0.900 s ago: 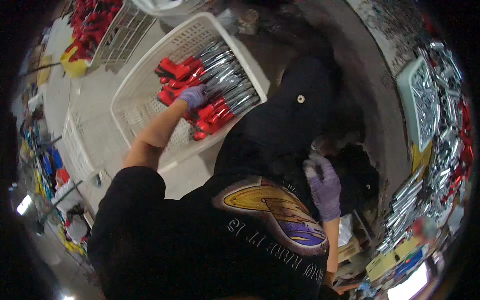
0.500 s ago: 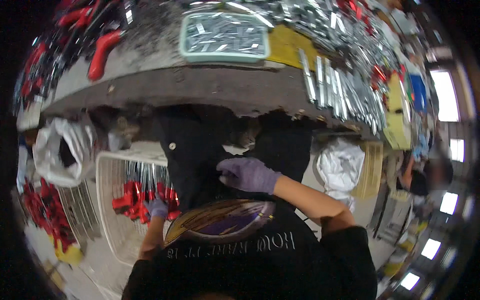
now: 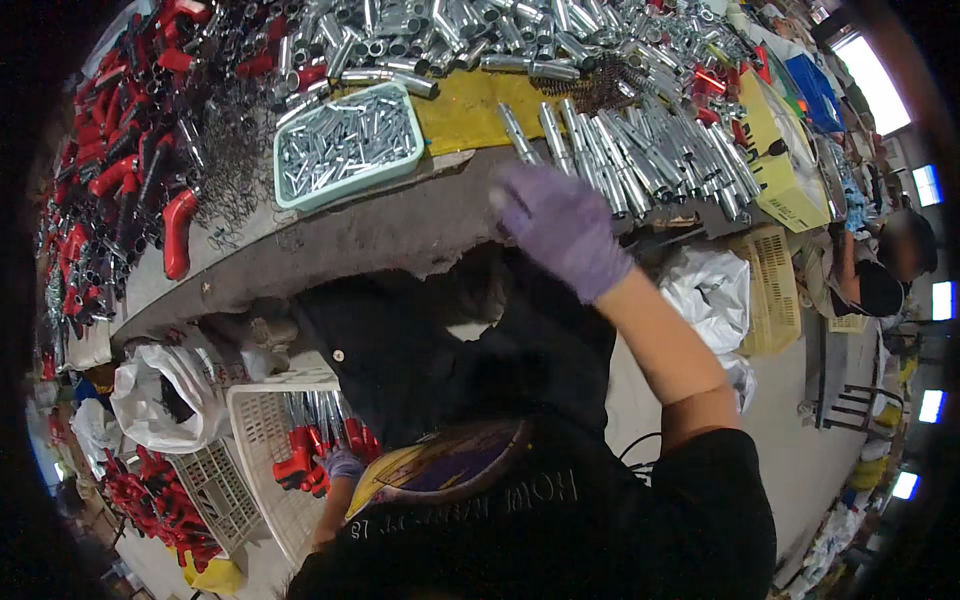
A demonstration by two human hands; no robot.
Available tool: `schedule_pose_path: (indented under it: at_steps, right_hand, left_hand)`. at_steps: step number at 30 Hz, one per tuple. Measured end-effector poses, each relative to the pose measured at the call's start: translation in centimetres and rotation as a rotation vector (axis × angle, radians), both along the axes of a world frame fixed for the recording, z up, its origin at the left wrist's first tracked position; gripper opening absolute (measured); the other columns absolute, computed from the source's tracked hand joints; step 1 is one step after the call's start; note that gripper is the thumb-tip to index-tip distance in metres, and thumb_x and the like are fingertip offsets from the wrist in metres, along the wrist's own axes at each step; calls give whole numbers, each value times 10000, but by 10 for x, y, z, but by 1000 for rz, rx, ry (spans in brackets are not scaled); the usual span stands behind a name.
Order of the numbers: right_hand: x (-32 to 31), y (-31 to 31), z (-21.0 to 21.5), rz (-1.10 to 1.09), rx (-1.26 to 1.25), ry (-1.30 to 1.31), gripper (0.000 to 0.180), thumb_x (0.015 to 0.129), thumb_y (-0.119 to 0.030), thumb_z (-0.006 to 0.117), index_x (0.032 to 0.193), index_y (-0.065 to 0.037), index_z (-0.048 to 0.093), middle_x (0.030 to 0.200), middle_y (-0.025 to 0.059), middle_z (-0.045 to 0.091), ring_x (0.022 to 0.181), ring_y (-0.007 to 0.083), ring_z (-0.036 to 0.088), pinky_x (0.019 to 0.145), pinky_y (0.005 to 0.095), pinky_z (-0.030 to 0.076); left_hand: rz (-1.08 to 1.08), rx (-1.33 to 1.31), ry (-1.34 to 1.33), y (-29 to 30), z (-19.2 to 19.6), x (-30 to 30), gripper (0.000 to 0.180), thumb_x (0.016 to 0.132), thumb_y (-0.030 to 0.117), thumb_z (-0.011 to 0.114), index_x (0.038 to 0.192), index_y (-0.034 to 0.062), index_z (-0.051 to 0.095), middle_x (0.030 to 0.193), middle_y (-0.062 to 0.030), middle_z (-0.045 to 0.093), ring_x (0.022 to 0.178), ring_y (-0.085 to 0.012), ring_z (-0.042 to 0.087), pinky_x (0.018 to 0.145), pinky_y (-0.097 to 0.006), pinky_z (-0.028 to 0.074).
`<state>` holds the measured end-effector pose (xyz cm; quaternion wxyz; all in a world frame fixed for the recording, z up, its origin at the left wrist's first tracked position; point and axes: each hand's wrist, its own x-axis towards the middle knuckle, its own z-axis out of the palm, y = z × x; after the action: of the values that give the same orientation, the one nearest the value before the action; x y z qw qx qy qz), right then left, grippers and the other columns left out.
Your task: The recorder is assembling small hardware components using metal tubes, springs, and red handle attachments.
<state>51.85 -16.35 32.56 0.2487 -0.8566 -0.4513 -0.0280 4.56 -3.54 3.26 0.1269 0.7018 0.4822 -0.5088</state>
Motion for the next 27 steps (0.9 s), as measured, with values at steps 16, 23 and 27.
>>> schedule_pose_path:
  at_steps: [16,23,27]
  right_hand:
    - [16,51,64,193,-155,282,424,760,-183,585,1144,-27,495,983,141,581,931,243,571,825,349,436]
    - [-4,101,56,488,-1,562,417,799,-291,566,1136,-48,529,886,158,613,807,237,604,752,341,464]
    - [33,178,36,455,-63,50,322,794,-226,569,1096,-115,575,1023,89,597,883,244,598,774,333,474]
  left_hand:
    - [316,-355,-1958,9,250,247,597,807,158,613,1320,92,316,1155,-156,539,1097,-232,514,931,-329,392]
    - [915,-1196,-1904,7,265,317,614,835,269,599,1330,171,250,884,-48,519,737,-112,554,604,-283,500]
    - [1398,-1444,-1837,19,240,302,419,834,312,596,1176,180,392,813,4,498,615,-92,537,513,-274,489]
